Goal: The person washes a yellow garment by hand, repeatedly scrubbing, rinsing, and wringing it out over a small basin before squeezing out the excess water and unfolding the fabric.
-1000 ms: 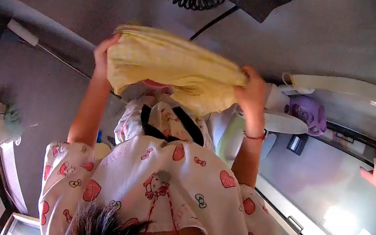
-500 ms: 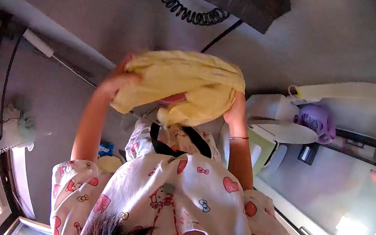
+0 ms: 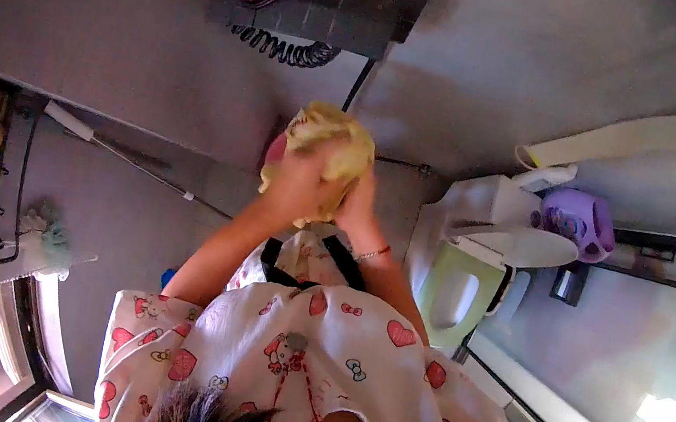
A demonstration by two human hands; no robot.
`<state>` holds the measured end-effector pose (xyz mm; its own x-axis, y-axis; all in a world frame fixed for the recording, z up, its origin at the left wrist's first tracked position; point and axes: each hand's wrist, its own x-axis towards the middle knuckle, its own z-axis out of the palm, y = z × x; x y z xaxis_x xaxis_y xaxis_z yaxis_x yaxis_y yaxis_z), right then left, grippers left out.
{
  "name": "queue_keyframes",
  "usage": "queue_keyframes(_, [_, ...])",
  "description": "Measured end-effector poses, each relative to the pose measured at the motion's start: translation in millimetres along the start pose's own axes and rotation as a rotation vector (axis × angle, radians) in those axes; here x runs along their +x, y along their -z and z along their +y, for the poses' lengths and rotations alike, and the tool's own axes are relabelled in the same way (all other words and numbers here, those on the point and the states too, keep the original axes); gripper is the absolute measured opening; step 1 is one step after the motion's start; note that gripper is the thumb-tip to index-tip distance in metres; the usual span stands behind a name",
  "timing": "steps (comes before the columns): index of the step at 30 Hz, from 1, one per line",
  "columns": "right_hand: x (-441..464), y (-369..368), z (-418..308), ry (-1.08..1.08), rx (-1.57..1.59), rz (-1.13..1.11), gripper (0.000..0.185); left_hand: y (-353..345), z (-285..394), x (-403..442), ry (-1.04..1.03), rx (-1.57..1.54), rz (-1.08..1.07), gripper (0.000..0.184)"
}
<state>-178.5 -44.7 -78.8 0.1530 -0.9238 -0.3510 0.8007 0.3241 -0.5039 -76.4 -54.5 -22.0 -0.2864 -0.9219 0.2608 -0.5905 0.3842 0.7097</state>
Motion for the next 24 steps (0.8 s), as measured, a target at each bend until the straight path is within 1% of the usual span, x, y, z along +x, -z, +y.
queue_keyframes(1, [-1, 2, 3, 0.016, 0.058, -0.005, 0.045, -1, -6, 11, 0.003, 0.009, 0.002, 0.037])
queue_keyframes(2, [-12, -13, -1, -0.164, 0.081, -0.086, 0.047, 4, -23, 24, 0.146, 0.053, 0.118, 0.036])
queue_keyframes(3, [-18, -18, 6, -0.158, -0.023, -0.096, 0.048, 7, -31, 33, 0.288, 0.097, 0.235, 0.034])
queue_keyframes(4, [-22, -27, 10, -0.054, -0.122, -0.015, 0.048, 6, -31, 33, 0.540, -0.550, 0.153, 0.031])
queue_keyframes(5, [-24, -33, 8, 0.052, -0.227, 0.061, 0.048, -6, -29, 23, 0.546, -0.546, 0.163, 0.031])
queue_keyframes(7, [-12, -6, -1, 0.082, -0.278, 0.070, 0.048, -38, -29, -6, 0.327, -0.699, 0.175, 0.027])
queue_keyframes(8, [-7, 5, -1, 0.114, -0.325, 0.098, 0.047, -39, -18, -8, 0.331, -0.686, 0.189, 0.027])
queue_keyframes(9, [-4, 6, 4, 0.100, -0.324, 0.084, 0.047, -37, -5, -8, 0.312, -0.689, 0.224, 0.026])
queue_keyframes(11, [1, 7, 13, 0.315, -0.193, 0.100, 0.045, -28, 13, -10, 0.295, -0.695, 0.274, 0.024])
queue_keyframes(12, [9, 6, 11, 0.176, 0.089, 0.105, 0.043, -20, 18, -15, 0.251, -0.556, 0.196, 0.024])
queue_keyframes(13, [13, 6, 2, 0.156, 0.080, 0.096, 0.043, -15, 21, -21, 0.209, -0.414, 0.119, 0.025])
queue_keyframes(14, [15, -1, -17, 0.092, 0.029, -0.140, 0.043, -21, 18, -24, 0.140, -0.310, 0.117, 0.023])
queue_keyframes(15, [19, -7, -25, 0.034, -0.014, -0.381, 0.043, -26, 18, -26, 0.136, -0.225, 0.157, 0.023])
queue_keyframes(16, [32, 5, 0, 0.004, -0.129, -0.282, 0.045, -25, 11, -22, 0.226, -0.239, 0.320, 0.024])
queue_keyframes(17, [18, -30, -15, -0.083, -0.107, -0.190, 0.045, -22, 7, -11, 0.315, -0.258, 0.483, 0.027])
queue_keyframes(18, [24, -19, 13, -0.159, -0.110, -0.114, 0.041, -9, -16, -6, 0.505, -0.395, 0.455, 0.030])
queue_keyframes(20, [33, -18, 58, -0.142, -0.379, -0.158, 0.036, 30, -33, 12, 0.834, -0.593, 0.509, 0.038])
queue_keyframes(21, [26, -39, 52, -0.052, -0.632, -0.284, 0.036, 35, -29, 8, 0.844, -0.597, 0.525, 0.038])
queue_keyframes(22, [22, -53, 31, -0.181, -0.573, -0.333, 0.036, 40, -27, 6, 0.846, -0.493, 0.537, 0.040])
queue_keyframes(23, [31, -53, 33, -0.191, -0.570, -0.347, 0.036, 45, -27, 4, 0.846, -0.382, 0.545, 0.043])
queue_keyframes(24, [42, -53, 38, -0.195, -0.375, -0.285, 0.035, 46, -28, -4, 0.861, -0.354, 0.489, 0.041])
